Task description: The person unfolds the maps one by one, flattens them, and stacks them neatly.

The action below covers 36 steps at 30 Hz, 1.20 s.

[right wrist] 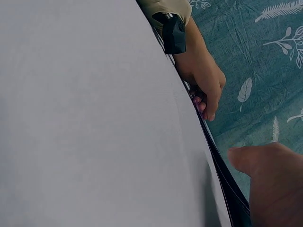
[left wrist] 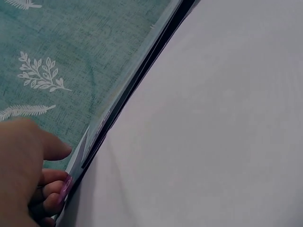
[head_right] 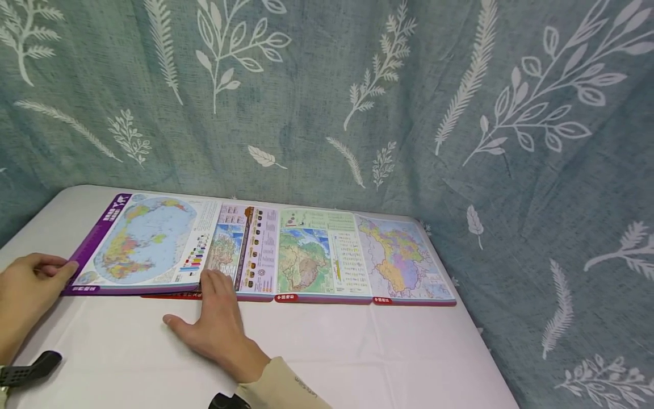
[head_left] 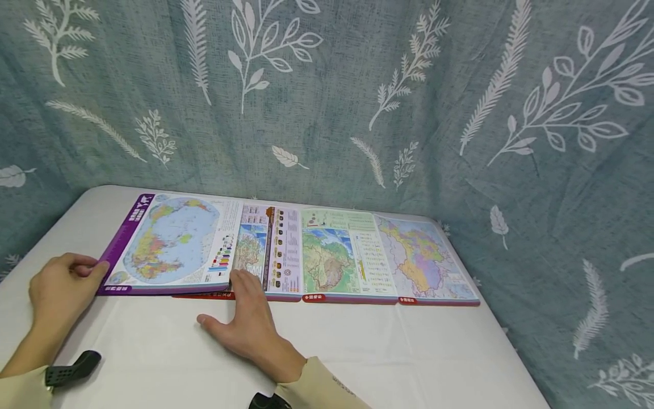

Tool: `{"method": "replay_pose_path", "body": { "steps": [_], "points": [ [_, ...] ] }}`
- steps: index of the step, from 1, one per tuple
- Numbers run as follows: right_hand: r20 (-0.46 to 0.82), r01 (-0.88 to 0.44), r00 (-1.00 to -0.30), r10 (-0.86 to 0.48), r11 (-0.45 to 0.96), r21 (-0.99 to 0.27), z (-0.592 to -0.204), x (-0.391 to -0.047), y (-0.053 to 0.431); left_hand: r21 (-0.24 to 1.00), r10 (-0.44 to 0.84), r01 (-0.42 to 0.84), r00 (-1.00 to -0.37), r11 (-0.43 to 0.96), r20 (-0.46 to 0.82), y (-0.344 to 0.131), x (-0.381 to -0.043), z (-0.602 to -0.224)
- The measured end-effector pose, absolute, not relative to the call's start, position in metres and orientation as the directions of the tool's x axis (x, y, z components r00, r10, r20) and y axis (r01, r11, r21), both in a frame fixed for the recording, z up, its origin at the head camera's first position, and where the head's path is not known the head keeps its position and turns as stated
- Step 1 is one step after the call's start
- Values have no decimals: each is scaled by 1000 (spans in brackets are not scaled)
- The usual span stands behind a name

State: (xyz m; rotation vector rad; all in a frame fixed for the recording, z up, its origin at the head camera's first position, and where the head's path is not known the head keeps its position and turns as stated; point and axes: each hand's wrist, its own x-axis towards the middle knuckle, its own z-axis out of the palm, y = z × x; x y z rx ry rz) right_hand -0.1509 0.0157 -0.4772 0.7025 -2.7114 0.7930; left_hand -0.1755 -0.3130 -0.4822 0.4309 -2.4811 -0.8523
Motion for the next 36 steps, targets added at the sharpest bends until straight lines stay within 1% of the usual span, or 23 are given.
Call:
{"method": "replay_pose_path", "body": {
  "steps": [5, 10, 17, 24, 31, 36],
  "points": [
    [349, -500, -860, -372, 753, -428, -476, -151, 23, 637, -407, -108, -845, 764, 345, -307, -176, -483],
    [353, -493, -864, -360, 750, -442, -477, -150, 29, 636, -389, -87, -852, 767, 351, -303, -176, -484],
    [391, -508, -851, -350, 735, -449, -479, -151, 39, 633, -347, -47, -866, 772, 359, -297, -175, -484],
    [427, -509, -844, -324, 735, -448, -479, -152, 51, 634, -317, -46, -892, 772, 321, -286, -174, -483],
    [404, -486, -862, -305, 723, -491, -481, -153, 60, 624, -275, -3, -899, 781, 340, -275, -175, -485],
    [384, -458, -877, -287, 740, -493, -480, -152, 65, 619, -244, 31, -903, 785, 354, -271, -174, -485]
  ]
}}
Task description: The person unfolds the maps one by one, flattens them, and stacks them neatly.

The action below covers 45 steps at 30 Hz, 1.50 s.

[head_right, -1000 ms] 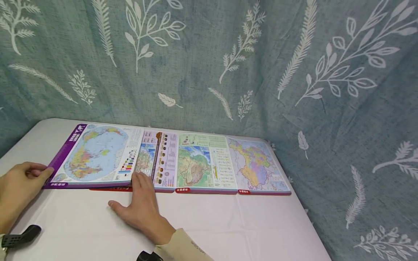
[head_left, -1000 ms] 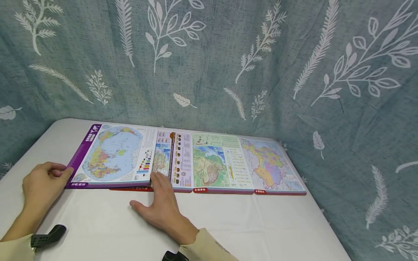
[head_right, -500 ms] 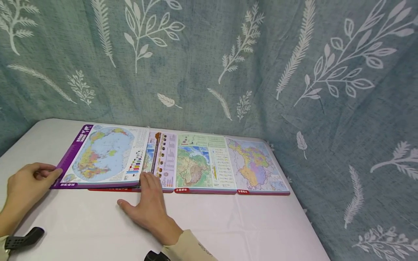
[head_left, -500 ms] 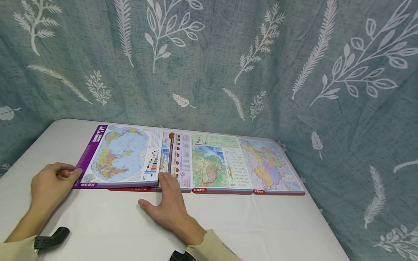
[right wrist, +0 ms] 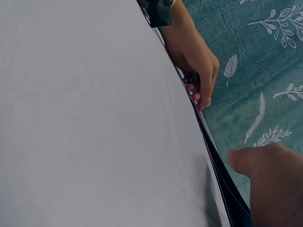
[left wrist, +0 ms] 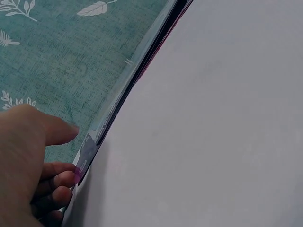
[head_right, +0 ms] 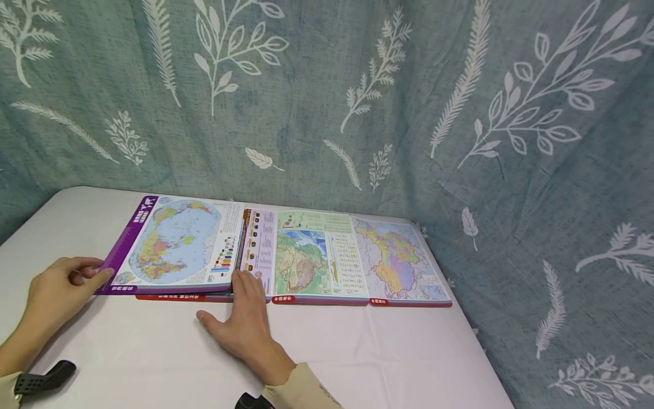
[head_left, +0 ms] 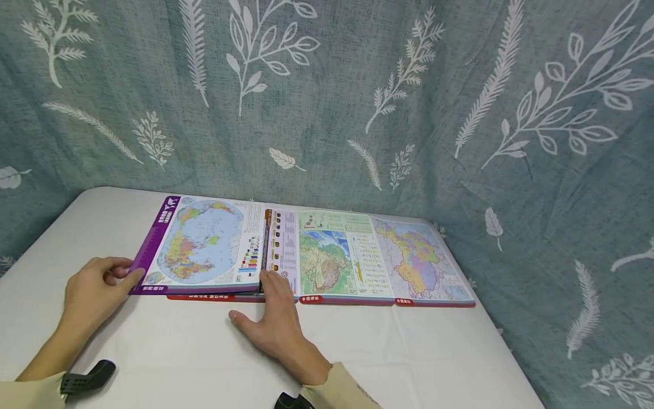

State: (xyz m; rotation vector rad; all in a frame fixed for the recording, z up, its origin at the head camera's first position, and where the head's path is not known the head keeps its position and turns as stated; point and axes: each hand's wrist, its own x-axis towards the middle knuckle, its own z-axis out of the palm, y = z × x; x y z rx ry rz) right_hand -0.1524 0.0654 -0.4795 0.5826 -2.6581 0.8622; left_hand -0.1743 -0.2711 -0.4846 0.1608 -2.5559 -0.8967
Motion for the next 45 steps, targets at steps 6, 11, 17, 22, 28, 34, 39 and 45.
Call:
{"method": "replay_pose_path", "body": {
  "steps": [6, 11, 17, 22, 28, 34, 39, 45],
  "points": [
    [389, -446, -881, -270, 747, -493, -478, -150, 70, 617, -213, 55, -911, 785, 352, -267, -172, -485],
    [396, -444, -879, -264, 755, -483, -479, -151, 76, 611, -185, 77, -917, 788, 354, -264, -171, -485],
    [416, -459, -872, -259, 727, -511, -480, -153, 83, 602, -144, 93, -932, 793, 333, -258, -172, -484],
    [397, -435, -886, -241, 730, -527, -478, -152, 89, 589, -107, 129, -931, 798, 348, -254, -173, -484],
    [369, -406, -902, -224, 730, -550, -478, -152, 96, 595, -87, 153, -931, 789, 356, -250, -172, -484],
    [385, -416, -896, -220, 719, -557, -479, -153, 105, 589, -64, 186, -924, 786, 376, -245, -171, -484],
    [403, -429, -887, -223, 721, -545, -477, -151, 111, 582, -41, 216, -917, 784, 396, -241, -173, -485],
    [391, -418, -893, -222, 730, -541, -478, -148, 117, 581, -26, 235, -914, 780, 405, -238, -173, -485]
  ]
}}
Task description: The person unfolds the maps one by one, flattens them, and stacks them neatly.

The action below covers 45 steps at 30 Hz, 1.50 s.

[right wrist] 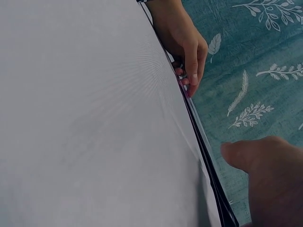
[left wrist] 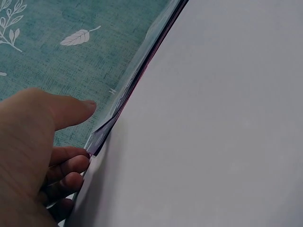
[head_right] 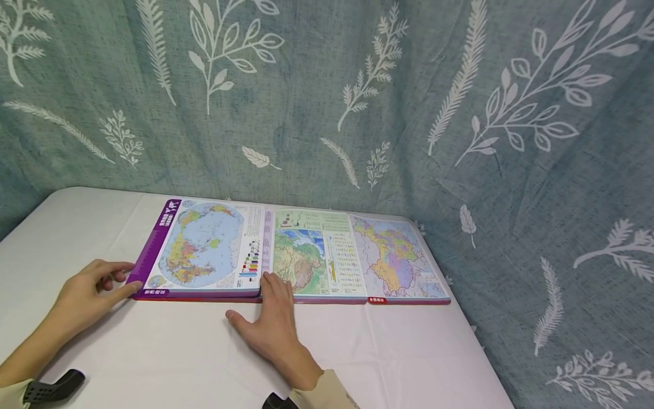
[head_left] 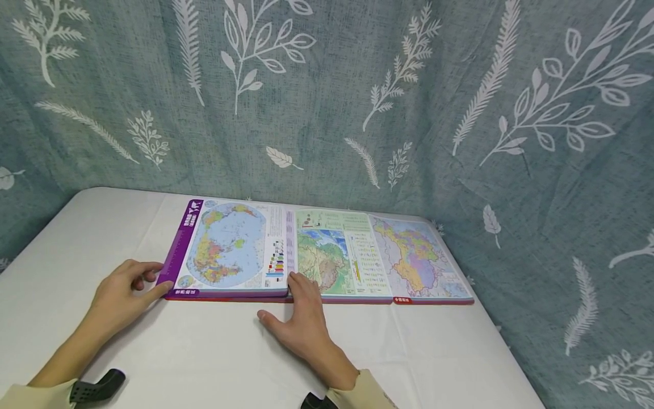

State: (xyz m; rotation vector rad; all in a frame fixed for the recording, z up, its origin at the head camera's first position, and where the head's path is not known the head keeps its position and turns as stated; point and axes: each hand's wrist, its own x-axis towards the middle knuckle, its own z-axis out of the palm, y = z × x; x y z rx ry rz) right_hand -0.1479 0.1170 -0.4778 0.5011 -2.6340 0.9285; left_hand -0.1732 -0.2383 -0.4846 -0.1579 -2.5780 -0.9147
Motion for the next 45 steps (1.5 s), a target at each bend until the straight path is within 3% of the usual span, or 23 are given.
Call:
{"method": "replay_pose_path", "body": {
  "steps": [35, 45],
  "points": [
    [396, -392, -898, -189, 751, -531, -477, -139, 130, 573, 50, 276, -925, 771, 378, -228, -169, -482],
    [388, -386, -903, -188, 750, -537, -476, -139, 131, 540, 48, 304, -899, 785, 436, -224, -169, -486]
  ]
}}
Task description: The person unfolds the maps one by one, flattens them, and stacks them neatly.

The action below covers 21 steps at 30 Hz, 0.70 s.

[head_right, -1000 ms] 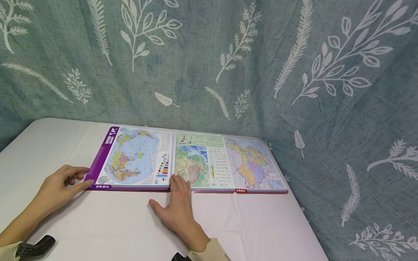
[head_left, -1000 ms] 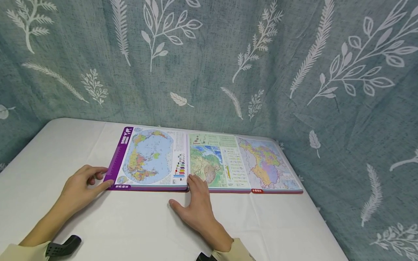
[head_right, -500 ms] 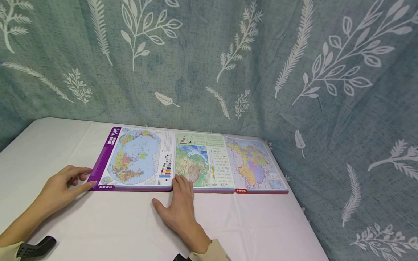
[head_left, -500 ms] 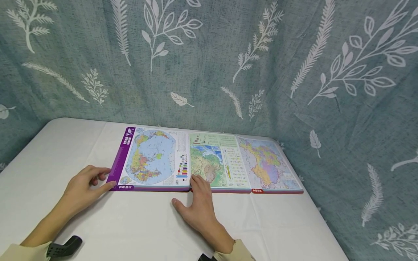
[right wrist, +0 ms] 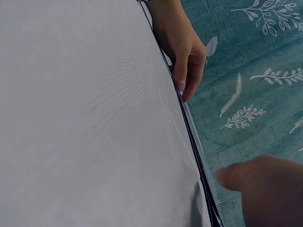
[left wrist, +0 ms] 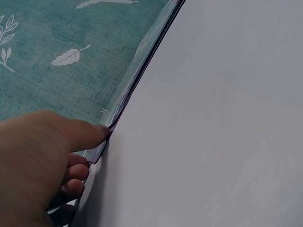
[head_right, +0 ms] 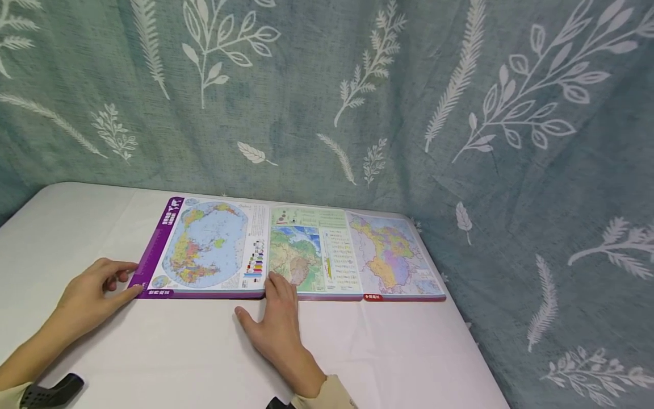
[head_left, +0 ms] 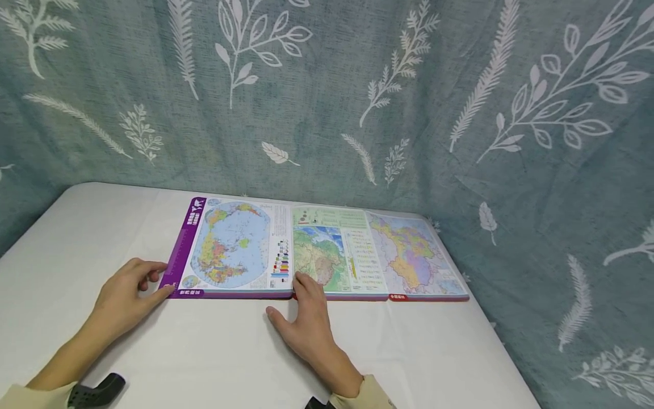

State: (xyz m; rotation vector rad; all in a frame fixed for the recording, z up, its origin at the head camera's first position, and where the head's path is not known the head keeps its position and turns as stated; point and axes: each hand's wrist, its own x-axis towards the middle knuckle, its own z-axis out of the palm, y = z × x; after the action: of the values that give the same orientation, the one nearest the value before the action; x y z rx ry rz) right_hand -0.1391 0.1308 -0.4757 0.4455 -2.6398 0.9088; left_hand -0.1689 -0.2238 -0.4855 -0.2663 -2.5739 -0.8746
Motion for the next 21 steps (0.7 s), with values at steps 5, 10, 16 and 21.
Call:
{"method": "replay_pose_path", "body": {
  "steps": [5, 10, 16, 21],
  "points": [
    [385, -375, -905, -178, 760, -531, -472, -139, 131, 534, 34, 301, -892, 790, 451, -218, -166, -485],
    [406, -393, -893, -193, 775, -496, -472, -138, 130, 543, 18, 296, -889, 786, 458, -212, -163, -485],
    [416, -379, -896, -154, 754, -537, -471, -138, 128, 552, 2, 283, -891, 784, 454, -209, -161, -485],
    [377, -293, -926, 15, 602, -743, -474, -145, 125, 561, -10, 273, -893, 782, 449, -210, -161, -485]
  ]
}}
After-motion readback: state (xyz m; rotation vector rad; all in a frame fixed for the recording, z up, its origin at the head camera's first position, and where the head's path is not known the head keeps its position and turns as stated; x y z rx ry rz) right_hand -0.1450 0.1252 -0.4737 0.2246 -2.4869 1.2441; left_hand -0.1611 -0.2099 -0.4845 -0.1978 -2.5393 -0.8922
